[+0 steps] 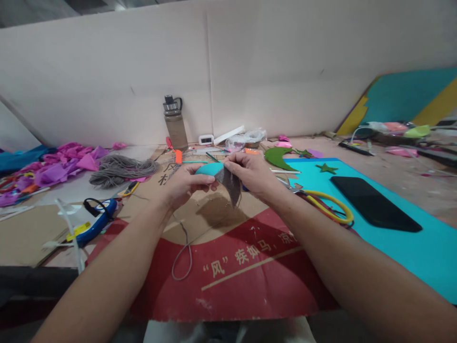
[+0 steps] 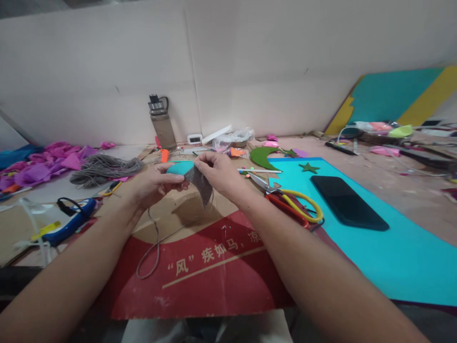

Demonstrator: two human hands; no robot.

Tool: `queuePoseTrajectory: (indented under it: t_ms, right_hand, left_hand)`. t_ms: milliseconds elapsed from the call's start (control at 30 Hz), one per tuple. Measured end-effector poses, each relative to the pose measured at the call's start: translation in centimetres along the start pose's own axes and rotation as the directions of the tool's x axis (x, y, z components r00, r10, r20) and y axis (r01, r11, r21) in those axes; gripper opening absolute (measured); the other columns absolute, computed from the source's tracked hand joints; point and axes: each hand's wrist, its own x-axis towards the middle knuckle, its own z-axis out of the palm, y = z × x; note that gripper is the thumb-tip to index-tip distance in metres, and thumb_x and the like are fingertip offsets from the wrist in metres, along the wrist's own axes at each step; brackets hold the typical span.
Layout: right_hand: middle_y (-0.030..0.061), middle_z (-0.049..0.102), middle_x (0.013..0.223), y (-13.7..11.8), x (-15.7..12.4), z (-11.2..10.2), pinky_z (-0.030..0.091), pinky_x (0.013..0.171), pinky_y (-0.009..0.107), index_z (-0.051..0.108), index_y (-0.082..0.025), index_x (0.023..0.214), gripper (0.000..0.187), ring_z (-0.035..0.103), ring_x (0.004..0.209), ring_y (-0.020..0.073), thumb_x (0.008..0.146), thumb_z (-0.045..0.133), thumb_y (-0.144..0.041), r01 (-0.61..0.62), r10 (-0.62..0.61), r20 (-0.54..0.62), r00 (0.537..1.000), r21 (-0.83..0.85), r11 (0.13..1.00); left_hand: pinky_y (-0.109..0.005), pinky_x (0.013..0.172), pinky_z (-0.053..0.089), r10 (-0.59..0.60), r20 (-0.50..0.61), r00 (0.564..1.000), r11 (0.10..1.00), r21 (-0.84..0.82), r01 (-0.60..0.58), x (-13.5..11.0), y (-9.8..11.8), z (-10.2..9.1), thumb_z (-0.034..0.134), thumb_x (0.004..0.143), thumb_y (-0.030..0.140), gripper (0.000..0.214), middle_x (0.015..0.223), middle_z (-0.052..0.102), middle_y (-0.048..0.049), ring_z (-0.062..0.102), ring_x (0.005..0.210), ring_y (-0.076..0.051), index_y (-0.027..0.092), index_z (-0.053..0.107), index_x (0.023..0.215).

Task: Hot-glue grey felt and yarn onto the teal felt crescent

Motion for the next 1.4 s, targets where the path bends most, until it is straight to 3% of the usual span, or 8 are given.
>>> queuePoseTrajectory:
  t_ms: [100, 200, 400, 600, 833, 1133, 1267, 1400]
  right_hand:
    - [-0.0015, 0.051, 0.064, 0.2, 0.1, 0.0, 0.033, 0.054, 0.025, 0.056, -0.019, 0.069, 0.022, 0.042, 0.057, 0.0111, 0.083, 0.052, -0.036, -0.038, 0.035, 0.056, 0.998, 0.043, 0.998]
    - [-0.0014, 0.052, 0.064, 0.5, 0.3, 0.1, 0.033, 0.055, 0.026, 0.055, -0.018, 0.069, 0.023, 0.043, 0.057, 0.0113, 0.083, 0.052, -0.036, -0.057, 0.058, 0.043, 0.997, -0.035, 0.998]
    - [-0.0017, 0.051, 0.064, 0.7, 0.3, 0.3, 0.034, 0.055, 0.025, 0.057, -0.017, 0.069, 0.025, 0.043, 0.059, 0.0107, 0.085, 0.049, -0.036, -0.012, 0.014, 0.015, 1.0, -0.126, 0.992]
    - [-0.0011, 0.054, 0.066, 0.5, 0.0, 0.2, 0.036, 0.057, 0.025, 0.058, -0.017, 0.072, 0.021, 0.045, 0.06, 0.0112, 0.082, 0.053, -0.033, -0.016, 0.018, 0.034, 0.999, -0.063, 0.998]
    - [0.0004, 0.059, 0.071, 0.4, 0.1, -0.2, 0.037, 0.06, 0.026, 0.065, -0.016, 0.084, 0.025, 0.049, 0.063, 0.0119, 0.086, 0.048, -0.033, -0.041, 0.041, 0.025, 0.999, 0.0, 0.999]
    - [0.0066, 0.066, 0.088, 0.2, 0.4, -1.1, 0.043, 0.075, 0.033, 0.071, -0.018, 0.088, 0.027, 0.058, 0.084, 0.019, 0.09, 0.05, -0.036, 0.159, -0.124, 0.146, 0.981, -0.257, 0.953]
    - [0.007, 0.065, 0.089, 0.3, 0.4, -1.3, 0.044, 0.074, 0.034, 0.072, -0.019, 0.093, 0.021, 0.058, 0.083, 0.0187, 0.086, 0.056, -0.031, 0.185, -0.145, 0.154, 0.977, -0.282, 0.941]
    - [0.0047, 0.064, 0.08, 0.4, 0.3, -1.2, 0.044, 0.068, 0.032, 0.073, -0.019, 0.086, 0.017, 0.057, 0.076, 0.0166, 0.083, 0.06, -0.03, 0.195, -0.155, 0.173, 0.973, -0.25, 0.948]
  left_hand:
    - [-0.025, 0.06, 0.044, -0.058, 0.066, 0.996, 0.998, 0.032, 0.056, -0.1, 0.2, -0.3, 0.075, 0.064, 0.027, 0.017, 0.071, 0.068, -0.0047, 0.061, 0.063, -0.013, 0.016, 0.07, 0.076]
    - [-0.024, 0.062, 0.044, -0.012, 0.088, 0.996, 0.982, 0.19, -0.005, -0.1, 0.4, -0.4, 0.076, 0.066, 0.029, 0.02, 0.076, 0.069, -0.0057, 0.063, 0.071, -0.014, 0.016, 0.069, 0.08]
    - [-0.024, 0.06, 0.043, 0.062, 0.03, 0.998, 0.938, 0.34, -0.069, -0.3, 0.5, 0.0, 0.07, 0.073, 0.039, 0.025, 0.072, 0.068, -0.0047, 0.059, 0.066, -0.012, 0.014, 0.068, 0.078]
    - [-0.022, 0.056, 0.041, -0.012, 0.019, 1.0, 0.943, 0.332, 0.005, -0.2, 0.3, -0.1, 0.068, 0.075, 0.038, 0.025, 0.067, 0.066, -0.0021, 0.056, 0.057, -0.01, 0.014, 0.067, 0.082]
    - [-0.02, 0.048, 0.036, -0.009, -0.023, 1.0, 0.959, 0.283, 0.015, -0.1, 0.2, 0.1, 0.068, 0.074, 0.033, 0.019, 0.068, 0.064, -0.0018, 0.052, 0.053, -0.007, 0.014, 0.066, 0.075]
    - [-0.022, 0.047, 0.023, 0.023, -0.031, 0.999, 0.967, 0.253, -0.014, -0.1, 0.1, -0.2, 0.068, 0.07, 0.031, 0.018, 0.058, 0.052, 0.002, 0.036, 0.047, -0.005, 0.013, 0.065, 0.07]
    - [-0.024, 0.048, 0.02, 0.02, -0.045, 0.999, 0.971, 0.241, -0.009, -0.2, 0.2, 0.0, 0.069, 0.067, 0.028, 0.016, 0.058, 0.05, 0.0028, 0.032, 0.048, -0.005, 0.013, 0.063, 0.067]
    - [-0.024, 0.049, 0.021, 0.024, -0.046, 0.999, 0.958, 0.285, -0.01, -0.2, 0.3, 0.1, 0.068, 0.067, 0.03, 0.016, 0.055, 0.045, 0.0045, 0.033, 0.05, -0.007, 0.014, 0.063, 0.066]
